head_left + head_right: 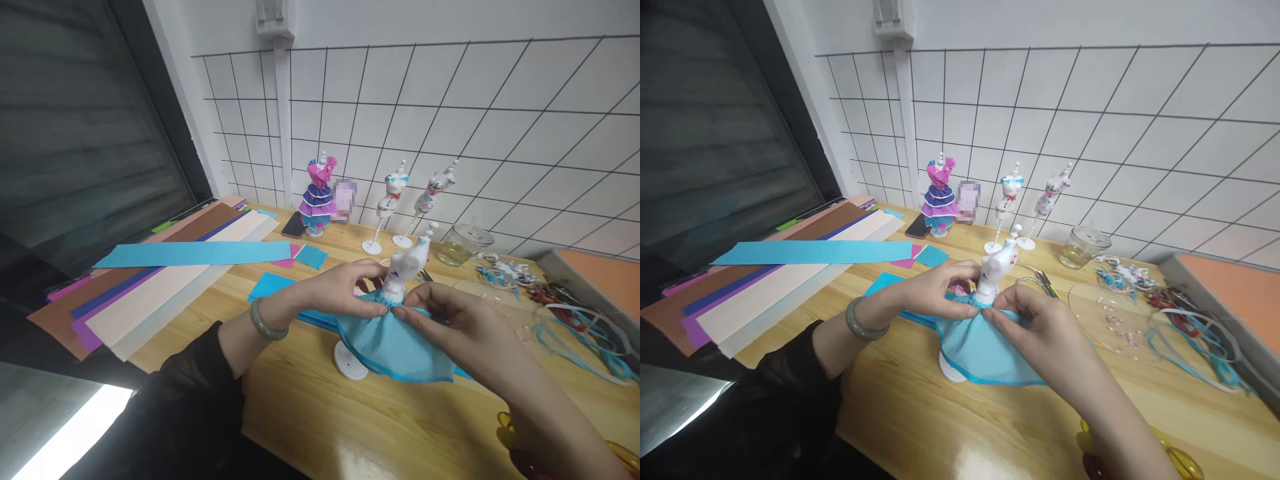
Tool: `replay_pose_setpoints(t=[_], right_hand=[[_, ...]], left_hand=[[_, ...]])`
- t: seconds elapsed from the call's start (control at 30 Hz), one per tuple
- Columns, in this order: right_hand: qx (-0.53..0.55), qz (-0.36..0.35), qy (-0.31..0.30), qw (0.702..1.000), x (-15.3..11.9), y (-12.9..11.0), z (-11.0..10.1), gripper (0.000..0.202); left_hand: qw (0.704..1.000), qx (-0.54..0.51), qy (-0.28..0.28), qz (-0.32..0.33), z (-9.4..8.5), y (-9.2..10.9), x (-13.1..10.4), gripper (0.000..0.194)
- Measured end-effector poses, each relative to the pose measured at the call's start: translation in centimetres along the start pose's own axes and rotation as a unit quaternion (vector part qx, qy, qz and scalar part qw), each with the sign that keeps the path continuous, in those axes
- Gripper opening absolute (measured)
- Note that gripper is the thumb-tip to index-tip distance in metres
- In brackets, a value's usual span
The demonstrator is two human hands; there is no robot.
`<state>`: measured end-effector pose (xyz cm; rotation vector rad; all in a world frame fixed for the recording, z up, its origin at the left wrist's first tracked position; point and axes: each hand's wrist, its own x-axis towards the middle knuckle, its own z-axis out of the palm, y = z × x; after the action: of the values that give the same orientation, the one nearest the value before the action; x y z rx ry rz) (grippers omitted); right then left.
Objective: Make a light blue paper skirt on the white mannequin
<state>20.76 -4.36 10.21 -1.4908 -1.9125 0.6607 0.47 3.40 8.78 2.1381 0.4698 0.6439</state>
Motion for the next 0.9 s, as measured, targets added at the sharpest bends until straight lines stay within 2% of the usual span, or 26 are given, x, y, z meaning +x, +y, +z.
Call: replay_pose_setpoints(t=[0.17,0.33,0.57,0.63,0.7,0.77,0.9], right_hand=[[0.046,0.021,-0.012,0.999,0.3,0.2,0.0,0.031],[0.049,0.015,0.002,0.999,0.4,0.5,0.0,0.034],[0.010,0.000,0.016,1.000,1.0,1.8,-0.3,0.039],[-0.028,-0.033,0.041,0.998,1.0,2.0,-0.5,0.039],[-0.077,-0.099,0.079,0.989,0.9,1.9,-0.6,0.039],[-0.121,-0.186,0.104,0.969,0.7,1.5,-0.6,0.042],[-0.218,-0.322,0.090,0.917,0.3,0.6,0.1,0.047]], left_hand=[[1.000,-0.009,-0.017,0.006,-0.1,0.2,0.0,0.035],[0.998,-0.022,0.051,-0.010,0.6,0.1,0.2,0.038],[0.991,-0.090,0.094,-0.033,0.8,-0.6,0.3,0.036],[0.987,-0.109,0.107,-0.047,0.8,-0.8,0.4,0.035],[0.982,-0.121,0.125,-0.067,0.8,-1.0,0.5,0.036],[0.976,-0.132,0.151,-0.088,0.9,-1.3,0.7,0.035],[0.952,-0.195,0.205,-0.119,0.8,-1.9,1.0,0.031]])
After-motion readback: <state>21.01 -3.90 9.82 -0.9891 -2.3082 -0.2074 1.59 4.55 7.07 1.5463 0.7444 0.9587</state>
